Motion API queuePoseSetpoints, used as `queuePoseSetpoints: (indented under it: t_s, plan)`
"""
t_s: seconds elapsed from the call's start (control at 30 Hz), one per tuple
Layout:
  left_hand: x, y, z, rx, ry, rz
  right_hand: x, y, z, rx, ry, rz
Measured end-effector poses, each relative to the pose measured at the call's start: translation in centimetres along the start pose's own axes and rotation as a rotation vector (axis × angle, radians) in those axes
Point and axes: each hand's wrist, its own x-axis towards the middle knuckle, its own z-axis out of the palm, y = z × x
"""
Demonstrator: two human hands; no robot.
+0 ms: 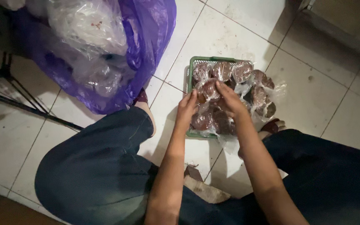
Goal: The person picks up and organizes several plastic-wrapped brown food items within a green basket while sitting on the floor.
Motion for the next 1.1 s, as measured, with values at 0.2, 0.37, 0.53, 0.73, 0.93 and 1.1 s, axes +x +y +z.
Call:
queuePoseSetpoints:
  t_s: [0.2, 0.37, 0.53, 0.73, 0.93, 1.1]
  plan:
    - [-1.5, 3.2, 1.0, -0.112, -0.073, 0.079, -0.5, -0.7, -0.3, 0.052, -0.185, -0.124]
    - [-1.8, 4.4, 0.7, -0.180, -0.080, 0.099, -0.3, -0.8, -1.3, -0.021, -0.107, -0.117]
    - [-2.6, 7.2, 1.3, -0.159, -0.087, 0.098, -0.5, -1.5, -2.6, 0.202, -0.230, -0.229]
    - [-2.3, 7.6, 1.7, -0.179, -0.077, 0.122, -0.4, -2.7, -5.9, 0.236, -0.130, -0.329]
    - [-2.3, 7.2, 2.1, -0.224, -0.066, 0.103, -5.8, -9.3, -0.8, 0.201, 0.024, -0.352]
    - [-2.9, 6.9, 2.9, -0.206, -0.031, 0.089, -7.4, -9.8, 6.1, -0.323, 0.157, -0.207]
